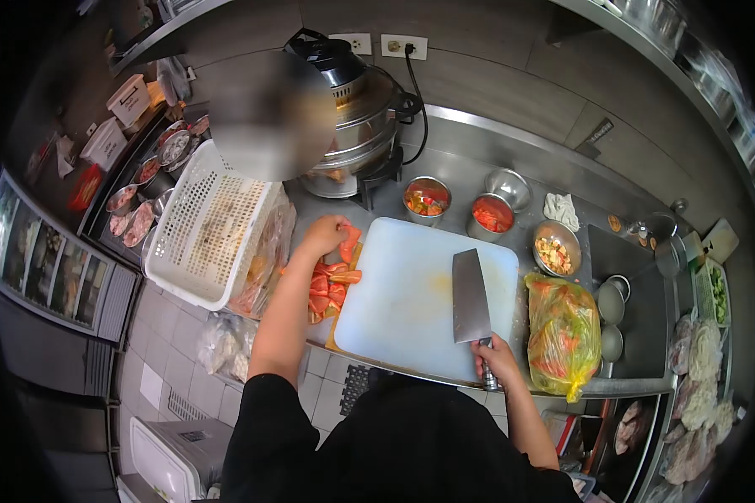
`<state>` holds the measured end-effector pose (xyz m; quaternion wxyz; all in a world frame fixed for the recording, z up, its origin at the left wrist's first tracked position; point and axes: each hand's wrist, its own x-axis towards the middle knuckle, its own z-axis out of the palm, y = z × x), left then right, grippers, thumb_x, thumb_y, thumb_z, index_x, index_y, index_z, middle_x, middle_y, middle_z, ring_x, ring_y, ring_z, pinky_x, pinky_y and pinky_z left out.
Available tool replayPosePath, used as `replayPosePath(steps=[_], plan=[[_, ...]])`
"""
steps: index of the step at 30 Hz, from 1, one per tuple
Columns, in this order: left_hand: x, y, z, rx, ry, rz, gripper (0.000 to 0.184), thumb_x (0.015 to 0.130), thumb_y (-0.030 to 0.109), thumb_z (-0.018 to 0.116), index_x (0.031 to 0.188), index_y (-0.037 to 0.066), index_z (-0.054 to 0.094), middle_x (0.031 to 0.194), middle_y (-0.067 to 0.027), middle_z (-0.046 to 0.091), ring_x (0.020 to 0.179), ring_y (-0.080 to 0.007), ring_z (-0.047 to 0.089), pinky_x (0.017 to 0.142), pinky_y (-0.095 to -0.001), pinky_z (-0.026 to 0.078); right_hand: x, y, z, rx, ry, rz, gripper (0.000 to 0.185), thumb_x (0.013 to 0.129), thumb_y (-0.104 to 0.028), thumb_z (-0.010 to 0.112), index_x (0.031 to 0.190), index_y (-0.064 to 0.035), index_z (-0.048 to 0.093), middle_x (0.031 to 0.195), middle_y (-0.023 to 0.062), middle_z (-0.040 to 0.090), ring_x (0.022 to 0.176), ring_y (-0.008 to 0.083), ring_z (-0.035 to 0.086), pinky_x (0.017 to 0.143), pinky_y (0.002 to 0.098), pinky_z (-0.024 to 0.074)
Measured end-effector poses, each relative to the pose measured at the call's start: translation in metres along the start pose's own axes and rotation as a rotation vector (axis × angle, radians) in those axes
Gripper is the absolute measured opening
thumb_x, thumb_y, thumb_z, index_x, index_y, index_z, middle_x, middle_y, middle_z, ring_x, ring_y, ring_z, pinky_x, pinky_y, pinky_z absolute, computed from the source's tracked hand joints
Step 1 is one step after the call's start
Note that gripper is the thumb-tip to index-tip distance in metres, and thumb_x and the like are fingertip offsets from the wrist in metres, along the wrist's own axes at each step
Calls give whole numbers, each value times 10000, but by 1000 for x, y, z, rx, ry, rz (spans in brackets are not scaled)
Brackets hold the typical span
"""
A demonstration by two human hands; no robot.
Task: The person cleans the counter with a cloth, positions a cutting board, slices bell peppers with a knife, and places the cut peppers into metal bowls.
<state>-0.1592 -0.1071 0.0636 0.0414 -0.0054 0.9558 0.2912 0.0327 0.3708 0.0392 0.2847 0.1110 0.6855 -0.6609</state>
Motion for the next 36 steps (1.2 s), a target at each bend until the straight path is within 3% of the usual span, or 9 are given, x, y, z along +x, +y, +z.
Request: replayPosePath(steps=[2, 8, 11, 16, 18, 22, 24, 27, 36], plan=[[-17, 22, 3, -421, -47, -65, 195, 871, 88, 672, 1051, 24, 635, 900, -113, 693, 755, -240, 744, 624, -362, 596, 1, -1, -1, 12, -1, 1, 124, 934, -123, 648, 1020, -96, 562, 657, 39, 570, 465, 154, 560, 422, 318, 454], [-63, 90, 67, -1017, -235, -275, 161, 927, 65, 655, 1022, 33, 530, 823, -75, 637, 636, -211, 712, 521, -300, 571, -3, -8, 0, -35, -9, -2, 145, 950, -158, 651, 1034, -68, 574, 637, 33, 565, 459, 153, 558, 419, 312, 445], [-72, 101, 111, -901, -294, -265, 158, 932, 86, 653, 1009, 35, 525, 805, -72, 627, 586, -205, 694, 490, -287, 551, -2, -5, -1, -37, 0, 3, 149, 954, -169, 655, 1038, -73, 578, 638, 33, 566, 459, 152, 556, 422, 313, 447], [-93, 121, 129, -51, -73, 52, 283, 900, 233, 693, 1041, 12, 585, 909, -171, 715, 858, -354, 726, 743, -445, 576, -17, -19, 4, -159, 28, -10, 175, 961, -208, 643, 1056, -72, 587, 664, 45, 594, 472, 129, 562, 455, 309, 452], [-94, 125, 124, -47, -130, 174, 310, 915, 283, 674, 1059, 16, 610, 954, -190, 727, 990, -407, 674, 861, -483, 529, -38, -40, 8, -490, 77, 26, 256, 961, -260, 629, 1078, -35, 594, 721, 131, 671, 561, 247, 660, 567, 397, 526], [-93, 133, 121, -67, -214, 178, 255, 954, 251, 628, 1032, 8, 625, 841, -173, 720, 812, -352, 712, 739, -449, 551, -58, -47, 10, -827, 103, -87, 328, 955, -298, 610, 1108, -9, 592, 814, 227, 711, 750, 396, 708, 731, 496, 549], [-96, 145, 116, -254, -445, -139, 229, 979, 222, 590, 987, -5, 620, 721, -139, 685, 607, -268, 684, 613, -405, 542, -66, -51, 15, -977, 89, -122, 335, 947, -301, 603, 1109, -7, 594, 876, 274, 709, 893, 479, 679, 840, 554, 520], [-95, 138, 125, -320, -442, -152, 216, 985, 193, 554, 954, -13, 609, 664, -111, 654, 487, -200, 623, 522, -369, 511, -71, -46, 17, -1032, 83, -163, 308, 956, -329, 611, 1061, -41, 583, 842, 236, 711, 883, 467, 678, 809, 554, 515], [-94, 131, 132, -294, -422, -120, 194, 961, 158, 515, 895, -11, 583, 660, -123, 644, 505, -220, 626, 530, -383, 514, -72, -52, 19, -1130, 18, -215, 302, 955, -248, 593, 1117, 5, 565, 911, 250, 716, 915, 449, 690, 849, 537, 529]])
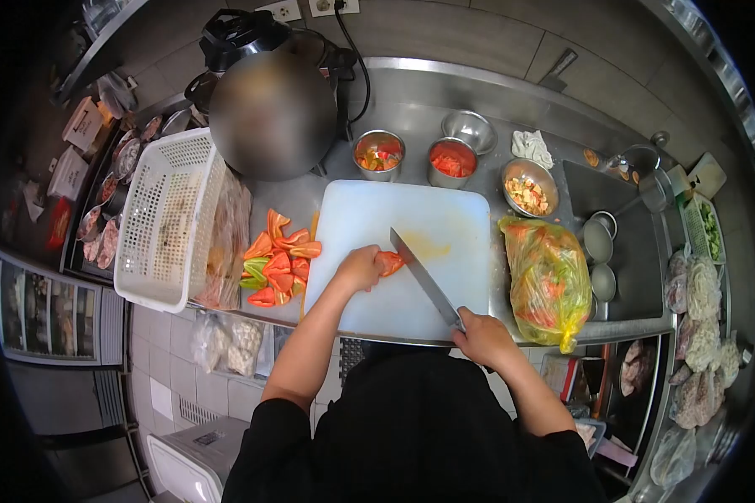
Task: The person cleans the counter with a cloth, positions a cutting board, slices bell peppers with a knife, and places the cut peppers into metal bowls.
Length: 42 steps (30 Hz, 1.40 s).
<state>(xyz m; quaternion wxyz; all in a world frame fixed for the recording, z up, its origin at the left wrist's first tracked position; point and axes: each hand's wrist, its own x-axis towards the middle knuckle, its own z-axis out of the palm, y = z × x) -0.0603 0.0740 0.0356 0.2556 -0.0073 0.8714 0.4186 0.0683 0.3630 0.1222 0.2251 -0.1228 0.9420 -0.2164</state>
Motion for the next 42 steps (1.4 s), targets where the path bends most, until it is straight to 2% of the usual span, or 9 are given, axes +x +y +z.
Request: replayPosePath(steps=[10, 15, 16, 18, 22, 27, 32, 37, 42], plan=[[-17, 13, -11, 14, 45, 21, 211, 961, 196, 552, 942, -6, 610, 682, -116, 648, 513, -215, 621, 532, -361, 515, 14, 3, -9, 245, -142, 189, 318, 948, -280, 610, 1115, -10, 597, 951, 273, 711, 967, 454, 680, 854, 545, 510], [-23, 11, -41, -146, -51, -24, 207, 966, 224, 595, 973, 22, 642, 766, -110, 687, 606, -198, 663, 578, -353, 532, -6, 17, -14, 609, 30, 296, 335, 938, -292, 642, 1160, -42, 628, 708, 189, 677, 593, 308, 688, 611, 434, 526], [-16, -2, -31, 617, 312, 117, 286, 949, 286, 602, 1034, 18, 656, 828, -153, 705, 786, -328, 701, 717, -424, 552, -8, 21, -11, 609, 24, 293, 335, 938, -292, 642, 1160, -42, 628, 708, 189, 677, 593, 308, 688, 611, 434, 526], [-10, -12, -35, 445, 247, 115, 294, 943, 297, 612, 1039, 24, 660, 839, -170, 704, 825, -354, 696, 749, -441, 539, -6, 26, -11, 574, 129, 248, 297, 936, -280, 652, 1111, -42, 627, 625, 143, 638, 449, 222, 617, 516, 379, 488], [-24, -9, -49, 136, 305, 122, 243, 956, 262, 650, 969, 20, 671, 796, -120, 711, 734, -199, 699, 670, -354, 518, -14, 26, -18, 491, 62, 256, 306, 941, -310, 645, 1087, -42, 625, 675, 173, 665, 558, 305, 671, 581, 420, 516], [-30, -18, -69, 111, 262, 131, 212, 933, 239, 674, 969, 31, 681, 767, -111, 697, 710, -217, 686, 656, -362, 510, -13, 13, -17, 295, -41, 189, 351, 944, -370, 630, 1070, -42, 618, 833, 226, 714, 867, 471, 682, 786, 534, 526], [-32, -25, -65, 384, 55, -7, 246, 874, 237, 682, 1032, 48, 688, 931, -173, 701, 899, -353, 687, 780, -442, 524, -6, 19, -1, 267, -7, 191, 356, 940, -366, 632, 1079, -39, 597, 851, 242, 715, 876, 472, 686, 808, 545, 523], [-31, 12, -32, 599, 422, 205, 319, 827, 199, 689, 1121, 77, 700, 1173, -143, 642, 1149, -326, 602, 967, -441, 480, 5, 34, 6, 200, 129, 274, 363, 946, -366, 629, 1096, -38, 593, 853, 254, 712, 888, 472, 685, 817, 543, 522], [25, 24, 33, 533, 408, 520, 182, 832, 147, 640, 981, 57, 692, 1055, -130, 641, 1067, -328, 611, 914, -446, 478, 8, 48, 7, 314, 91, 319, 388, 953, -365, 623, 1134, -23, 601, 823, 253, 706, 791, 452, 698, 791, 532, 531]])
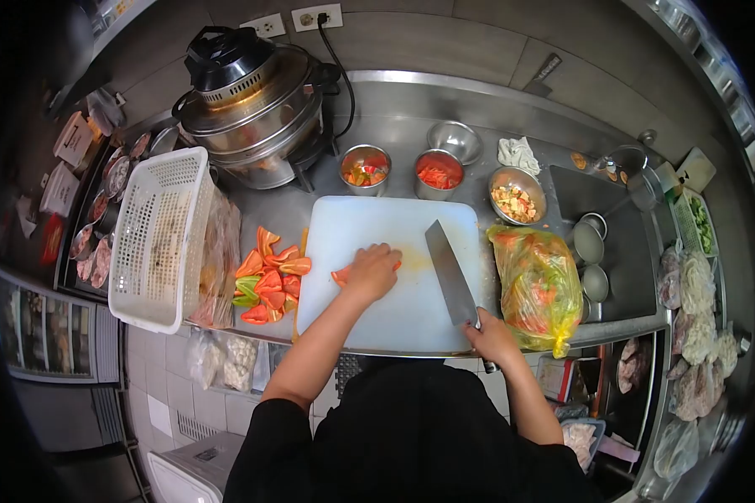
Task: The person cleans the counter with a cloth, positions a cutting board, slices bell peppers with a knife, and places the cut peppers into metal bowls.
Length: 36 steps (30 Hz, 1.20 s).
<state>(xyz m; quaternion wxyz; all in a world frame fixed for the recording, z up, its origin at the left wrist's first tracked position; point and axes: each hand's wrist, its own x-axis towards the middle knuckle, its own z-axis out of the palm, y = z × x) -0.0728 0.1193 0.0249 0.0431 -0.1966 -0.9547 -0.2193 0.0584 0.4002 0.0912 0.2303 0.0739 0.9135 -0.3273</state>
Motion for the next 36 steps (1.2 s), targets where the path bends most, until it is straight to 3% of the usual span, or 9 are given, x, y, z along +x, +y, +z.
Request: replayPosePath(steps=[5, 13, 15, 17, 25, 30, 32, 34, 36], plan=[[45, -14, 2, -114, 25, -65, 110, 860, 106, 610, 901, 39, 686, 978, -154, 650, 978, -367, 637, 860, -510, 502, -3, -3, -2, 138, -17, 47, 388, 969, -341, 603, 1186, -19, 603, 766, 224, 698, 643, 357, 704, 711, 472, 549], [109, -68, -105, 29, 139, -142, 370, 902, 328, 730, 1181, 88, 694, 1095, -190, 704, 1059, -393, 668, 891, -467, 527, -4, 3, 0, 214, -45, 62, 371, 977, -316, 597, 1208, -26, 604, 706, 163, 683, 549, 243, 676, 603, 396, 539], [73, -73, -106, -20, -370, -77, 460, 860, 394, 767, 1194, 89, 686, 1107, -178, 708, 1072, -370, 673, 895, -461, 525, 0, 10, 5, 253, -33, 48, 363, 978, -307, 596, 1205, -23, 602, 686, 162, 675, 544, 239, 673, 600, 393, 539], [31, -72, -95, 45, -605, -143, 472, 844, 428, 776, 1148, 80, 686, 1142, -167, 709, 1049, -355, 674, 886, -451, 521, -1, 6, 2, 224, -37, 52, 356, 977, -302, 598, 1197, -22, 604, 682, 163, 672, 546, 240, 674, 602, 394, 540], [-55, -56, -82, -94, -503, -407, 371, 855, 418, 743, 902, 57, 675, 903, -160, 732, 907, -346, 697, 773, -439, 531, -3, -5, -4, 162, -69, 74, 346, 969, -309, 609, 1168, -26, 618, 735, 198, 694, 628, 309, 707, 654, 432, 550], [-91, -56, -88, -395, -443, -460, 279, 915, 269, 743, 855, 28, 616, 740, -86, 656, 670, -189, 677, 631, -346, 512, 2, -28, 11, 45, -123, -194, 402, 940, -387, 639, 1157, -50, 624, 866, 245, 719, 861, 456, 697, 776, 506, 541], [-107, -62, -93, -582, -391, -454, 260, 920, 200, 741, 821, 23, 578, 728, -41, 625, 645, -137, 669, 603, -308, 508, 18, -48, 29, 35, -235, -280, 375, 954, -370, 653, 1160, -57, 644, 715, 163, 691, 556, 236, 677, 607, 381, 538], [-118, -62, -110, -644, -380, -443, 233, 911, 178, 723, 821, 19, 579, 720, -43, 624, 650, -140, 668, 601, -319, 506, 30, -71, 44, 35, -368, -318, 395, 939, -397, 655, 1123, -48, 636, 832, 217, 716, 703, 386, 703, 684, 473, 540], [-128, -62, -122, -714, -375, -432, 205, 903, 156, 706, 821, 16, 580, 713, -45, 623, 656, -143, 668, 599, -329, 503, 40, -92, 54, 101, -418, -293, 375, 943, -380, 663, 1116, -49, 635, 790, 185, 701, 630, 330, 680, 635, 444, 528]])
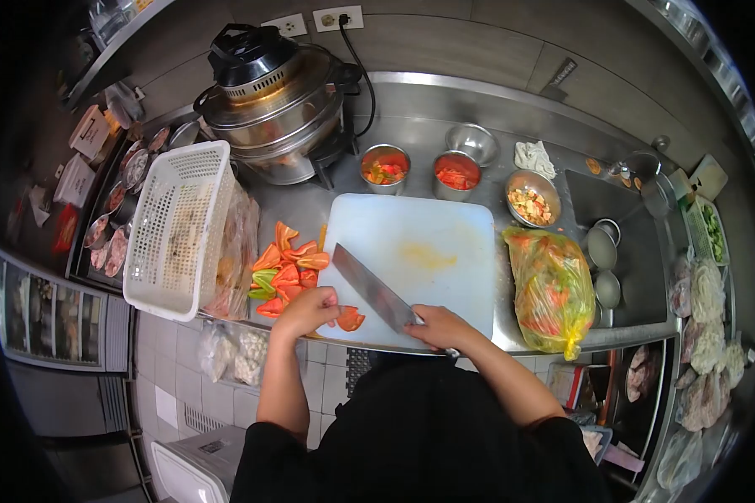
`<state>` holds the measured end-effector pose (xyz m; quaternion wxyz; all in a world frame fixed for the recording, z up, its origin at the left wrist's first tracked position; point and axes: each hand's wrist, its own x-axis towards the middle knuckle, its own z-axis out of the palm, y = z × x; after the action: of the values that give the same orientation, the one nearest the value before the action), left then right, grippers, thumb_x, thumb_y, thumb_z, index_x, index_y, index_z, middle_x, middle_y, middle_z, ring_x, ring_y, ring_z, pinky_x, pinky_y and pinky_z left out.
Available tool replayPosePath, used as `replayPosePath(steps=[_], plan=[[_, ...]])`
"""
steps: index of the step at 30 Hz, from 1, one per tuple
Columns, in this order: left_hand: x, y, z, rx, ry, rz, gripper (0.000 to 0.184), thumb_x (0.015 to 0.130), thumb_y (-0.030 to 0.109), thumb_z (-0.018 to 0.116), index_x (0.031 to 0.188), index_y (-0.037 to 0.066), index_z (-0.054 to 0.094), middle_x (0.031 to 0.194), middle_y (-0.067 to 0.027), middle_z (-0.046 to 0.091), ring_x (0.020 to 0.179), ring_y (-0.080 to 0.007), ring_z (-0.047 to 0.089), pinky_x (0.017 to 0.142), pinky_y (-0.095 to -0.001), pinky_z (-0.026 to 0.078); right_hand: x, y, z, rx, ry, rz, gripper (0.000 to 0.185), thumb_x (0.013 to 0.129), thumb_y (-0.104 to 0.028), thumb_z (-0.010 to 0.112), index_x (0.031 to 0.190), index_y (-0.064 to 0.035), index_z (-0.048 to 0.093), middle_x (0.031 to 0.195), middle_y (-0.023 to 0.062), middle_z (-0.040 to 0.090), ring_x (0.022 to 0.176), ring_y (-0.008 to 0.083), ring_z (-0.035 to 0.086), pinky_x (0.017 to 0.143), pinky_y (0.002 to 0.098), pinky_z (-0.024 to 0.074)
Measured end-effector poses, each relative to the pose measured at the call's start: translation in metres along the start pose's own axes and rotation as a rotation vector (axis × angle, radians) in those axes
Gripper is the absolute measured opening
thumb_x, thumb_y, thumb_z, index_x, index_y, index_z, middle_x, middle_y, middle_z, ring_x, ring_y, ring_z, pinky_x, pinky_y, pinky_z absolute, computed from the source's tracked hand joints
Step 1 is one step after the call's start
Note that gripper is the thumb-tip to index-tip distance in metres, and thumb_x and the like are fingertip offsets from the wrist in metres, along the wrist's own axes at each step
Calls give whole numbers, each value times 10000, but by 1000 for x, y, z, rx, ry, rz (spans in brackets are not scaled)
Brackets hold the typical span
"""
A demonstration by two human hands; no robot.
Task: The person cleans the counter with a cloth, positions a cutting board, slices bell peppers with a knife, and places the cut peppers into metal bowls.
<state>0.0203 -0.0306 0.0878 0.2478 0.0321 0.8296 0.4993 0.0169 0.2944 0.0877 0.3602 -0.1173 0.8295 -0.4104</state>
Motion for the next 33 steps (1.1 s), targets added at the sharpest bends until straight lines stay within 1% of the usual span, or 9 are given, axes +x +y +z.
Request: replayPosePath(steps=[4, 9, 13, 15, 17, 20, 23, 26, 33], plan=[[-11, -20, 1, -99, 51, -20, 208, 919, 136, 711, 822, 19, 568, 705, -23, 608, 658, -125, 661, 603, -307, 513, 13, 30, 3, 200, 68, 41, 308, 958, -323, 674, 1088, -47, 633, 683, 89, 632, 492, 174, 590, 517, 352, 483], [-3, -19, 15, -145, 71, -11, 236, 938, 162, 714, 817, 22, 567, 710, -27, 622, 663, -118, 660, 605, -294, 513, -40, 74, -27, 399, 351, 175, 283, 967, -302, 672, 1085, -49, 622, 659, 44, 596, 489, 136, 568, 486, 321, 469], [30, -4, 35, -39, 126, 45, 247, 940, 209, 709, 835, 29, 577, 705, -56, 639, 661, -143, 665, 614, -315, 514, -68, 111, -26, 424, 572, 268, 281, 968, -290, 674, 1093, -45, 619, 695, 93, 641, 507, 180, 611, 516, 353, 492], [42, 9, 41, 34, 130, 43, 249, 935, 229, 712, 848, 33, 586, 705, -71, 648, 676, -169, 674, 630, -331, 520, -72, 113, -15, -6, 891, 273, 274, 972, -279, 668, 1081, -34, 613, 719, 145, 673, 530, 222, 646, 549, 380, 509], [47, 27, 43, 418, 171, 21, 217, 933, 215, 730, 908, 24, 631, 776, -80, 663, 741, -189, 664, 688, -332, 527, -87, 80, -19, 53, 905, 276, 265, 970, -263, 660, 1062, -22, 602, 777, 206, 698, 626, 304, 695, 622, 422, 529], [58, 28, 49, 415, 338, 116, 236, 910, 246, 732, 990, 33, 669, 954, -134, 694, 829, -280, 675, 763, -383, 534, -96, 64, -26, 223, 823, 311, 257, 964, -256, 658, 1053, -20, 604, 811, 224, 707, 719, 364, 710, 680, 440, 543], [65, 47, 55, 354, 422, 238, 234, 919, 224, 725, 1036, 26, 680, 1006, -136, 677, 823, -269, 673, 779, -380, 536, -100, 65, -29, 342, 638, 351, 316, 951, -217, 645, 1203, -27, 619, 846, 227, 710, 778, 386, 710, 715, 454, 548], [74, 66, 64, 255, 436, 362, 176, 927, 180, 716, 1009, 26, 688, 962, -118, 669, 796, -255, 662, 753, -368, 536, -106, 74, -11, -418, 821, -94, 683, 855, -135, 653, 1519, -145, 492, 889, 177, 679, 762, 318, 687, 707, 452, 552], [75, 110, 70, 136, 519, 472, 119, 933, 134, 702, 935, 16, 691, 851, -86, 653, 725, -206, 620, 694, -332, 508, -105, 67, -12, -608, 612, -165, 714, 796, -85, 703, 1474, -267, 566, 874, 110, 604, 754, 320, 639, 705, 441, 535]])
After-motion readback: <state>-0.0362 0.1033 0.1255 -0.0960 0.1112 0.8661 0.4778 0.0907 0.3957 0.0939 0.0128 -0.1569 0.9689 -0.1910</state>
